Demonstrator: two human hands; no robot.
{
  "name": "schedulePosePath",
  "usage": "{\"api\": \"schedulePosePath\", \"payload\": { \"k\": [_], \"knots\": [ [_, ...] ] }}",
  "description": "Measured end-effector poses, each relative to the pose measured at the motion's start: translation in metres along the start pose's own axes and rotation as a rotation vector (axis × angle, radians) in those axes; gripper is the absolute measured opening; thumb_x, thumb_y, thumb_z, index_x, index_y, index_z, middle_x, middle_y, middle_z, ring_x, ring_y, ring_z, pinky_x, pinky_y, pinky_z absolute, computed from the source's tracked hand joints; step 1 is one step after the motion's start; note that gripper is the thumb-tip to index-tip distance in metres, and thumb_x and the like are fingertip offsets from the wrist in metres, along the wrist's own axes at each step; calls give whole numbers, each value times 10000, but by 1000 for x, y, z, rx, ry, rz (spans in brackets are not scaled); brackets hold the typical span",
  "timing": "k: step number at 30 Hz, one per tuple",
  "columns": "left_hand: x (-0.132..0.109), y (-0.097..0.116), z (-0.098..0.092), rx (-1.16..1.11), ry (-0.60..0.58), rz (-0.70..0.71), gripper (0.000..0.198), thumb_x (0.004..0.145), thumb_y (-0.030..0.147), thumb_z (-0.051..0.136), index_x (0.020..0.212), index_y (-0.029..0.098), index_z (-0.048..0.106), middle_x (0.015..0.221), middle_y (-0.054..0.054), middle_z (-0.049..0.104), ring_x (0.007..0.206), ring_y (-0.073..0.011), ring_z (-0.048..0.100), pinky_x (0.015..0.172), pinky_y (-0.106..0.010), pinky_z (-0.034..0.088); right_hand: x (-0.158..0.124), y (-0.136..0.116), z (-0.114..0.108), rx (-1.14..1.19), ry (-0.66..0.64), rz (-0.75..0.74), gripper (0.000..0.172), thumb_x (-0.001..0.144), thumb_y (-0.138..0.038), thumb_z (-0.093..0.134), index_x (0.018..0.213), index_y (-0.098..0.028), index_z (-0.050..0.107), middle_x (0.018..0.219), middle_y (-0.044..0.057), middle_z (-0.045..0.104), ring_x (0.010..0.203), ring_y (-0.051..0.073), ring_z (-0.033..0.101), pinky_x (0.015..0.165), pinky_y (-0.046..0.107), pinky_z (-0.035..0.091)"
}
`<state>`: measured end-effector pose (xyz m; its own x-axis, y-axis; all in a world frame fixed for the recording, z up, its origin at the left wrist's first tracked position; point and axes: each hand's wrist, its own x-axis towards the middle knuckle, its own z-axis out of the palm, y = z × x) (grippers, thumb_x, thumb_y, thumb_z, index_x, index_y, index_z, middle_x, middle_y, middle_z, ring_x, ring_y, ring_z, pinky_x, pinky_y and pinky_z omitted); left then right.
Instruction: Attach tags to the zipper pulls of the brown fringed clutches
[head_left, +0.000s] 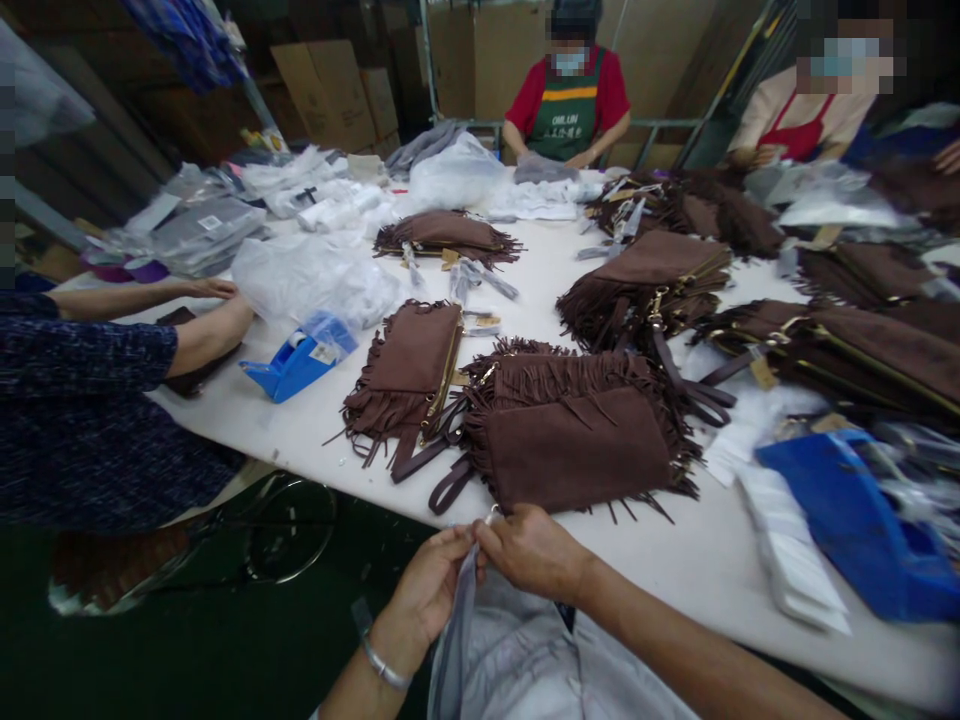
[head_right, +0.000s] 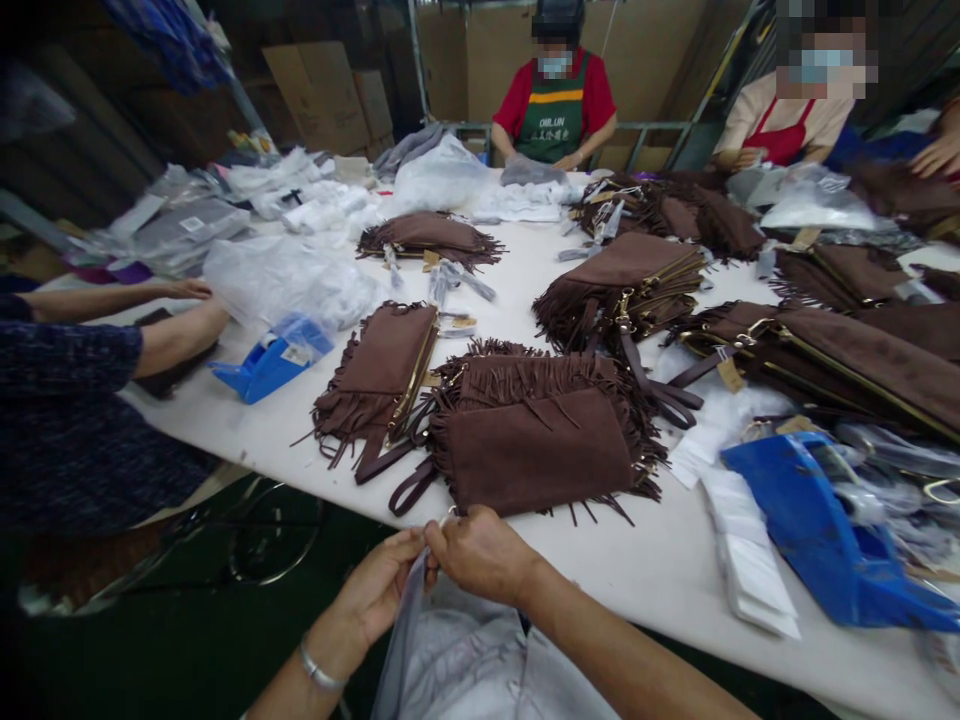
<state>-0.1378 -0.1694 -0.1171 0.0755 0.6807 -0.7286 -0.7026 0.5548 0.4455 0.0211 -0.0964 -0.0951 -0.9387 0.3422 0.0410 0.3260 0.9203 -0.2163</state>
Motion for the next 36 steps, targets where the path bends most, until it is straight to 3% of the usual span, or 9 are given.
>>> {"api": "schedulePosePath", "payload": {
  "k": [6, 11, 15, 18, 22, 26, 28, 36],
  "knots": [
    [-1, 1, 3, 147, 75, 67, 204, 597, 206, 796, 721, 99, 675, 563, -46, 636, 495, -129, 555, 517, -237, 417, -4, 0, 11, -45, 37, -49, 188, 981, -185, 370, 974, -139, 553, 733, 50, 628, 612, 173, 592, 590, 315, 343],
    [2, -10, 7, 310, 204, 377, 192, 606, 265, 777, 687, 111, 696, 628, -45, 669, 579, -131, 568, 593, -234, 418, -4, 1, 8, 87, -29, 36, 131, 962, -173, 424, 950, -162, 554, 807, 54, 658, 688, 178, 622, 634, 295, 373],
    [4, -20, 4, 445, 299, 474, 180, 651, 281, 737, 749, 132, 722, 675, -43, 689, 600, -143, 564, 599, -241, 410, -14, -7, 5, 466, 25, 396, 172, 936, -178, 434, 1091, -205, 504, 898, 42, 685, 770, 173, 659, 649, 252, 420],
    [4, -24, 2, 499, 339, 530, 168, 673, 267, 713, 791, 146, 718, 711, -40, 695, 647, -158, 590, 628, -242, 429, -22, -21, 14, 803, 123, 707, 185, 925, -242, 423, 1105, -207, 450, 742, 4, 673, 615, 162, 650, 601, 254, 458],
    [4, -30, 2, 505, 336, 577, 199, 698, 237, 689, 882, 163, 678, 748, -20, 673, 682, -156, 608, 651, -240, 456, -24, -47, 31, 1112, 290, 886, 243, 923, -377, 422, 1109, -220, 414, 666, -25, 625, 496, 153, 611, 485, 250, 467],
    [4, -34, 4, 503, 310, 560, 192, 712, 211, 655, 897, 159, 648, 761, -20, 652, 695, -152, 605, 656, -242, 462, -14, -63, 45, 1297, 464, 1000, 326, 876, -437, 482, 1113, -231, 394, 799, -3, 578, 509, 142, 601, 388, 228, 439],
    [2, -35, 8, 435, 293, 506, 196, 692, 170, 635, 886, 151, 637, 746, -16, 641, 675, -143, 596, 634, -234, 454, -11, -65, 49, 1333, 513, 1000, 317, 860, -411, 501, 1100, -233, 396, 812, -7, 534, 540, 138, 595, 409, 230, 454],
    [-10, -24, 16, 199, 231, 179, 321, 607, 114, 623, 928, 133, 625, 725, -37, 653, 606, -150, 602, 575, -249, 459, -17, -61, 56, 1289, 545, 983, 260, 826, -278, 484, 1076, -227, 432, 831, -4, 529, 605, 129, 578, 547, 251, 481]
  ]
}}
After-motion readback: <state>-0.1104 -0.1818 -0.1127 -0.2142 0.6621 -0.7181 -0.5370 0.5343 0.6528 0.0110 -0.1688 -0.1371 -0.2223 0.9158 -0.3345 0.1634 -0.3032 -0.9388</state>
